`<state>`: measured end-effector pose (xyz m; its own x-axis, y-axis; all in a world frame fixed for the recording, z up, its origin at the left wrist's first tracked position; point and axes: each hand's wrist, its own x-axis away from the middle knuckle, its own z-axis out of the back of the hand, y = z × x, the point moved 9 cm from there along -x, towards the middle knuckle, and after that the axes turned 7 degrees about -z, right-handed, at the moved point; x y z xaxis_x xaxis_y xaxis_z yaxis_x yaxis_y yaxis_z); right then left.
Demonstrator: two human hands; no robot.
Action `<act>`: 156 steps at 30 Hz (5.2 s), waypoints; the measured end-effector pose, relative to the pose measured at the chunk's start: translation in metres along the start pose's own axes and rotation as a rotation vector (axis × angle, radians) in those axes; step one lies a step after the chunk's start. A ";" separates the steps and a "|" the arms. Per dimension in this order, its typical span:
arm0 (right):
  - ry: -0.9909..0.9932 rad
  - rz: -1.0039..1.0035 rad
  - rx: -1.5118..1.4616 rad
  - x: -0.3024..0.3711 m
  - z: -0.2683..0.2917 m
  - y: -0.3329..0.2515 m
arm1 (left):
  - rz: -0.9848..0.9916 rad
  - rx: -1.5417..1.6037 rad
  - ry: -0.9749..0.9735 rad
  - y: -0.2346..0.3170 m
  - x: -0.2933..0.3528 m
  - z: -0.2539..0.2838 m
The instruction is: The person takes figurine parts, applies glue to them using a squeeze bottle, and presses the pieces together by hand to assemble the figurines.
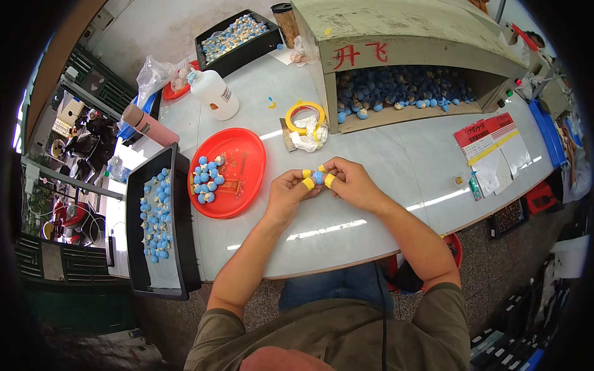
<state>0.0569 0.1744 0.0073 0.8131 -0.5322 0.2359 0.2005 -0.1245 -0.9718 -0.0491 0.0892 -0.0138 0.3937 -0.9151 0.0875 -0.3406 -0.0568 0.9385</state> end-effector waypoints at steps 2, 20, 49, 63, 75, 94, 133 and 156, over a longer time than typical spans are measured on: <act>-0.016 0.001 -0.005 0.001 0.000 -0.001 | -0.016 -0.020 -0.003 -0.002 -0.001 0.000; -0.029 0.032 0.061 -0.004 -0.008 0.013 | -0.137 -0.200 0.021 -0.015 -0.003 0.006; -0.044 0.048 0.029 -0.007 -0.002 0.011 | -0.034 -0.269 -0.054 -0.001 0.002 -0.008; -0.100 0.077 0.094 -0.004 -0.006 0.004 | -0.009 -0.187 -0.052 -0.009 0.001 -0.004; -0.044 0.101 0.152 -0.003 -0.009 0.006 | -0.101 -0.280 -0.030 -0.013 0.001 0.001; 0.031 0.154 0.210 -0.003 -0.007 0.009 | -0.114 -0.213 0.020 -0.015 0.002 0.004; 0.004 0.055 0.133 -0.002 -0.005 0.010 | -0.115 -0.167 -0.040 -0.012 0.000 0.000; -0.007 0.013 0.095 -0.005 -0.007 0.013 | -0.110 -0.187 -0.012 -0.010 0.001 -0.001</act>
<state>0.0520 0.1693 -0.0068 0.8195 -0.5277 0.2235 0.2404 -0.0375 -0.9699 -0.0444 0.0897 -0.0230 0.4093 -0.9121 -0.0220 -0.1313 -0.0827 0.9879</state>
